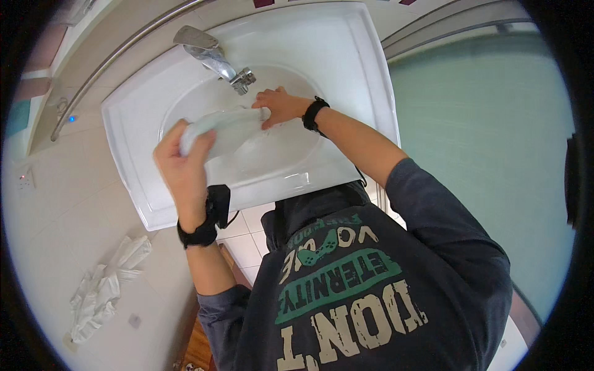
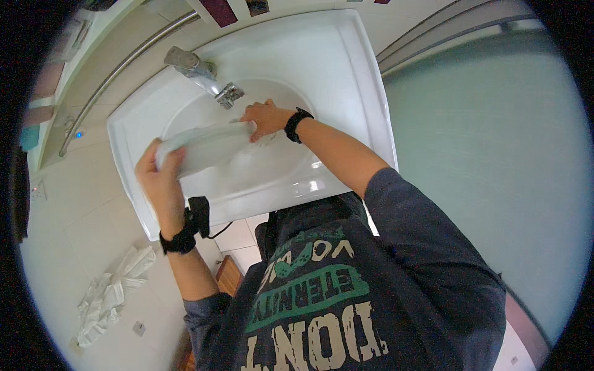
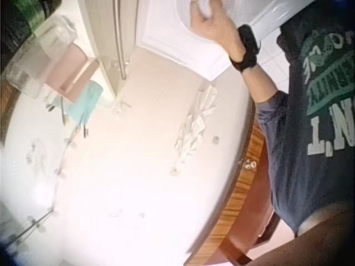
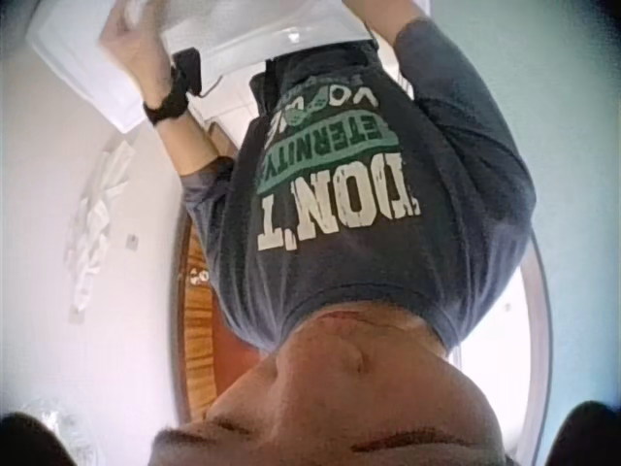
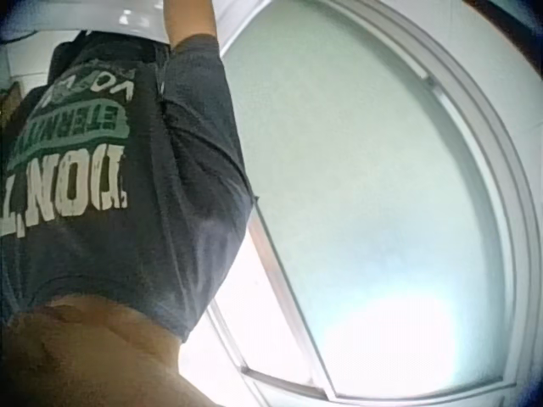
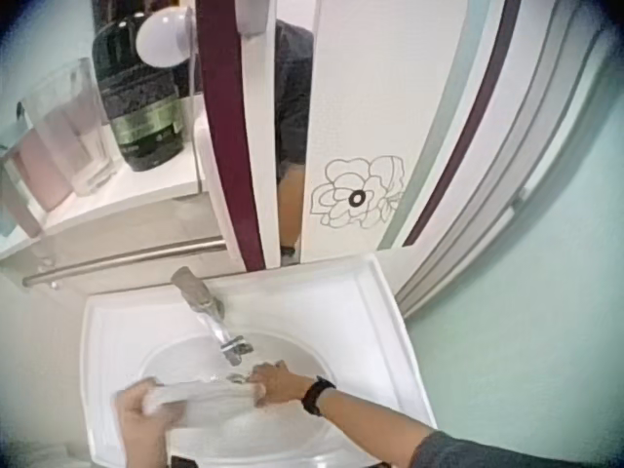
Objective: The person washes a white cloth in a bathroom sink by hand, holding it under running water, scrubbing the material together, and wringing it out before turning off the tap.
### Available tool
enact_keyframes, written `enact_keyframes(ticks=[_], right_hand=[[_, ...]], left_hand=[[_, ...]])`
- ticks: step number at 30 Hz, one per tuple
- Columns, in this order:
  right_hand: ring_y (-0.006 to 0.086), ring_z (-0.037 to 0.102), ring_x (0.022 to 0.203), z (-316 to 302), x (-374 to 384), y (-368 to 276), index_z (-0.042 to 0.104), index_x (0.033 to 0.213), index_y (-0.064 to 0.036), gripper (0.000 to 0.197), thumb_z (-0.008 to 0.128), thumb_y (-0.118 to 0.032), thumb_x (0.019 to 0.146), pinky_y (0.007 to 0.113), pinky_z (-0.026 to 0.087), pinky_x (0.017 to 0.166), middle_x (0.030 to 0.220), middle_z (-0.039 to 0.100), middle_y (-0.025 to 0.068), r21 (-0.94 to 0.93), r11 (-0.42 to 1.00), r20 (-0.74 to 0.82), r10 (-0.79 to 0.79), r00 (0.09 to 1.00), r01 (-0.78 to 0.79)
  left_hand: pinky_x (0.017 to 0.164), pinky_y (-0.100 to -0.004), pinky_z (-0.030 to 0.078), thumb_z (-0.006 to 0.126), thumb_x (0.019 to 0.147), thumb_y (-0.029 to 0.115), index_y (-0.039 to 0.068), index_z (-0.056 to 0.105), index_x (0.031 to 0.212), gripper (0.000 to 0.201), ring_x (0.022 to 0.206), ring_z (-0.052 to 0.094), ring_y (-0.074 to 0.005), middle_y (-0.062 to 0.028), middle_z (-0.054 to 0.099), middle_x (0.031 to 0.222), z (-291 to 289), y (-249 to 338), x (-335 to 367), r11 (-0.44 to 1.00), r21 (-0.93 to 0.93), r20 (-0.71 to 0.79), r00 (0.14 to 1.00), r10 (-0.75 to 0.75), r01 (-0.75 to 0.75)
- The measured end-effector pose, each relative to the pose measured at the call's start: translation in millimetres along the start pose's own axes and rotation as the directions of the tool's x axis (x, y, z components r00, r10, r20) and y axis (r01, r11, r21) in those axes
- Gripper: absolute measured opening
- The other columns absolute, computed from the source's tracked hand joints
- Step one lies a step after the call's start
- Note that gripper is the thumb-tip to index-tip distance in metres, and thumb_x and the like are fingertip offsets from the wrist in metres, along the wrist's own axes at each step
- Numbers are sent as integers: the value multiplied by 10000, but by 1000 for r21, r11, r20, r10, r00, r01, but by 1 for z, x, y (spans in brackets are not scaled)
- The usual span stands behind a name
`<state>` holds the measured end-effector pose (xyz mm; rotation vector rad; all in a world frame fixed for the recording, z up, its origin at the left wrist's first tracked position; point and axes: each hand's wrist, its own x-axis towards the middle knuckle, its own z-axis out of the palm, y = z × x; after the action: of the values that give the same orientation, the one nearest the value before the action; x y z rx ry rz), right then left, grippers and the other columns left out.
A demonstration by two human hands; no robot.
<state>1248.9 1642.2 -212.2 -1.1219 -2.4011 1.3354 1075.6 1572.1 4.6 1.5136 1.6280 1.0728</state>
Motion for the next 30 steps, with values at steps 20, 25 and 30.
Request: enact_keyframes(ticks=[20, 25, 30], right_hand=[[255, 578, 706, -52, -45, -105, 546, 937, -23, 310, 634, -240, 733, 321, 432, 619, 784, 604, 119, 197, 977, -323, -12, 946, 80], [297, 576, 749, -70, -48, -117, 545, 970, -23, 339, 657, -185, 694, 344, 444, 653, 854, 595, 147, 185, 925, -422, -231, 877, 333], [296, 560, 878, -16, -18, -20, 558, 802, -31, 174, 575, -140, 668, 393, 432, 730, 820, 596, 126, -353, 935, -78, -56, 995, 25]], left_hand=[[946, -316, 325, 595, 662, 21, -26, 390, 1225, 600, 1104, 446, -268, -172, 492, 1159, 56, -135, -2, 997, -24, 447, 892, -58, 77], [704, -233, 417, 542, 681, -1, -40, 529, 992, 314, 774, 521, -118, -51, 570, 883, 48, -113, 5, 836, -471, 259, 950, -174, 282], [673, -224, 402, 522, 698, -16, -90, 466, 1084, 397, 708, 520, -106, -57, 580, 798, 25, -104, 8, 888, -244, 238, 912, -335, 390]])
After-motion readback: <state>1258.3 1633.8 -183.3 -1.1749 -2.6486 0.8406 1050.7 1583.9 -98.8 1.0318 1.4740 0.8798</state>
